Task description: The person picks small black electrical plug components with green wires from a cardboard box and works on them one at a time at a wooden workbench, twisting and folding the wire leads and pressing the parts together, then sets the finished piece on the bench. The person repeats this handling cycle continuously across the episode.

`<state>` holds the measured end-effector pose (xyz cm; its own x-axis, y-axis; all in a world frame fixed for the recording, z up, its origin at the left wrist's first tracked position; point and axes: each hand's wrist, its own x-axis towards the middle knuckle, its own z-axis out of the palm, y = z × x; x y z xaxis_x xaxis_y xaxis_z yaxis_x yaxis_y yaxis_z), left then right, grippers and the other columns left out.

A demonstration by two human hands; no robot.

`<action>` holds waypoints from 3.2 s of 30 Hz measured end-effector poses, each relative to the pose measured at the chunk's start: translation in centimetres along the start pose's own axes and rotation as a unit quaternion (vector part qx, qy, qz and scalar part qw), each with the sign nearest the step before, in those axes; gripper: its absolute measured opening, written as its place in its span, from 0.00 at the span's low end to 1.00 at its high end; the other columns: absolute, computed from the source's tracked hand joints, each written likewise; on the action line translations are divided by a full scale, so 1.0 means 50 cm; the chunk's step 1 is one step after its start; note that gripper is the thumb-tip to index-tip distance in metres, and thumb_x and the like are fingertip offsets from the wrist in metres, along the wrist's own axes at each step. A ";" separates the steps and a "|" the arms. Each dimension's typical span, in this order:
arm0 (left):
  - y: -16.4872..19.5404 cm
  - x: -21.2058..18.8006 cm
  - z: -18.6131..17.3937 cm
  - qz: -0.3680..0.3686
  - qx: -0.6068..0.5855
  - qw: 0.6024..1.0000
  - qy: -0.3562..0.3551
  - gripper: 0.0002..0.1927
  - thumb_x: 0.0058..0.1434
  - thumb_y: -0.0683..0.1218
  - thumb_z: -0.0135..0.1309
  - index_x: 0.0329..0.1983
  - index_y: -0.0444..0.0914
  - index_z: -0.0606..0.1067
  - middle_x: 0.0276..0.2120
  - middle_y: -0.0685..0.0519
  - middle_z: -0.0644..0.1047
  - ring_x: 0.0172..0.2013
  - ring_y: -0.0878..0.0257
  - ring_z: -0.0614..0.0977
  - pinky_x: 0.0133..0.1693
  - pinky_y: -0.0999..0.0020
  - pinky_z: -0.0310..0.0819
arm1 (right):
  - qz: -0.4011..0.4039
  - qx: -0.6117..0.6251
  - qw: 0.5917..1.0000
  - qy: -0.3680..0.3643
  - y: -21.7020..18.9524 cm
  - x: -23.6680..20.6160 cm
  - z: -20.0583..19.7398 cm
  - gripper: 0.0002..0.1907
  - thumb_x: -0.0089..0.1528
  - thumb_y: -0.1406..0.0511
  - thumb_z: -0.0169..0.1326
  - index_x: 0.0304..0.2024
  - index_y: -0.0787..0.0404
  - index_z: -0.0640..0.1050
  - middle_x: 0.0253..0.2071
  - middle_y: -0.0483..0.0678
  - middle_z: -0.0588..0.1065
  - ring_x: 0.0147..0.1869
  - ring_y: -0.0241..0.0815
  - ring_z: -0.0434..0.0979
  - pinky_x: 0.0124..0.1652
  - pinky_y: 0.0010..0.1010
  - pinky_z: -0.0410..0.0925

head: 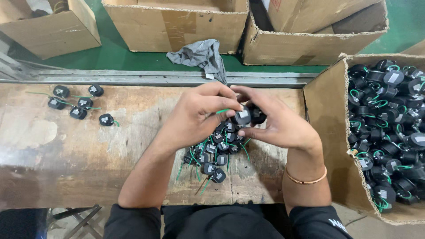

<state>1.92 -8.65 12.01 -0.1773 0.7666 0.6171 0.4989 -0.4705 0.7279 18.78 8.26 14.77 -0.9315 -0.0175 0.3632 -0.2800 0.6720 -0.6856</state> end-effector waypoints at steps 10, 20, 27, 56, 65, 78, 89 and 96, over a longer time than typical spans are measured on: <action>0.003 -0.003 0.061 0.032 -0.005 0.990 0.136 0.10 0.69 0.38 0.61 0.53 0.38 0.80 0.51 0.52 0.83 0.48 0.62 0.87 0.50 0.70 0.82 | 0.091 -0.032 0.990 0.106 -0.008 -0.020 0.023 0.23 0.50 0.65 0.73 0.45 0.65 0.79 0.31 0.49 0.75 0.34 0.39 0.73 0.35 0.31 0.67; -0.035 -0.020 0.110 -0.052 -0.247 0.954 0.161 0.13 0.65 0.37 0.68 0.37 0.37 0.72 0.44 0.49 0.78 0.46 0.67 0.78 0.52 0.71 0.75 | -0.001 -0.252 0.955 0.156 -0.068 -0.002 0.040 0.17 0.49 0.68 0.70 0.35 0.64 0.77 0.33 0.50 0.72 0.37 0.52 0.72 0.38 0.40 0.67; -0.066 -0.026 0.111 -0.086 -0.238 0.963 0.093 0.13 0.68 0.44 0.61 0.52 0.36 0.74 0.49 0.50 0.78 0.51 0.63 0.81 0.55 0.68 0.78 | 0.054 -0.158 0.965 0.202 -0.090 -0.027 -0.002 0.21 0.50 0.66 0.74 0.39 0.66 0.77 0.38 0.51 0.74 0.38 0.43 0.75 0.38 0.31 0.69; -0.097 -0.003 0.083 -0.015 0.007 0.993 0.117 0.10 0.66 0.32 0.56 0.47 0.37 0.78 0.44 0.49 0.83 0.47 0.54 0.87 0.51 0.62 0.82 | 0.122 -0.096 0.983 0.102 -0.026 -0.042 -0.069 0.41 0.48 0.68 0.72 0.63 0.66 0.71 0.47 0.53 0.70 0.47 0.45 0.72 0.47 0.31 0.69; -0.033 0.017 0.076 0.159 0.083 0.974 0.138 0.08 0.65 0.35 0.61 0.46 0.37 0.78 0.47 0.51 0.82 0.52 0.53 0.84 0.56 0.61 0.81 | -0.002 0.081 0.997 0.018 0.034 -0.009 0.017 0.33 0.51 0.68 0.73 0.57 0.62 0.75 0.55 0.51 0.71 0.57 0.45 0.73 0.55 0.33 0.70; 0.015 0.000 0.101 0.042 -0.013 0.982 0.184 0.15 0.58 0.35 0.70 0.33 0.39 0.71 0.39 0.53 0.80 0.42 0.58 0.82 0.48 0.66 0.78 | 0.080 -0.097 0.986 0.113 -0.055 -0.013 0.039 0.18 0.50 0.71 0.67 0.41 0.63 0.76 0.49 0.53 0.73 0.47 0.51 0.77 0.44 0.36 0.72; 0.047 -0.182 0.129 0.115 0.200 0.967 -0.105 0.24 0.64 0.61 0.63 0.49 0.39 0.75 0.56 0.48 0.77 0.61 0.51 0.79 0.66 0.46 0.70 | 0.036 -0.041 0.974 0.220 -0.061 -0.063 -0.045 0.22 0.51 0.68 0.73 0.44 0.63 0.78 0.49 0.48 0.69 0.53 0.39 0.71 0.51 0.27 0.67; -0.111 -0.295 0.171 0.020 0.403 0.863 -0.304 0.32 0.58 0.64 0.55 0.62 0.45 0.73 0.71 0.52 0.63 0.70 0.48 0.58 0.63 0.30 0.50 | 0.046 0.008 0.967 0.249 -0.050 -0.092 -0.049 0.21 0.51 0.69 0.74 0.42 0.65 0.78 0.50 0.47 0.68 0.55 0.36 0.69 0.54 0.24 0.65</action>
<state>9.02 -13.62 -3.71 0.2104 0.9595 0.1875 0.9655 -0.2340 0.1141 24.33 8.50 16.35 -0.7259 0.4039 0.5567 -0.2081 0.6425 -0.7375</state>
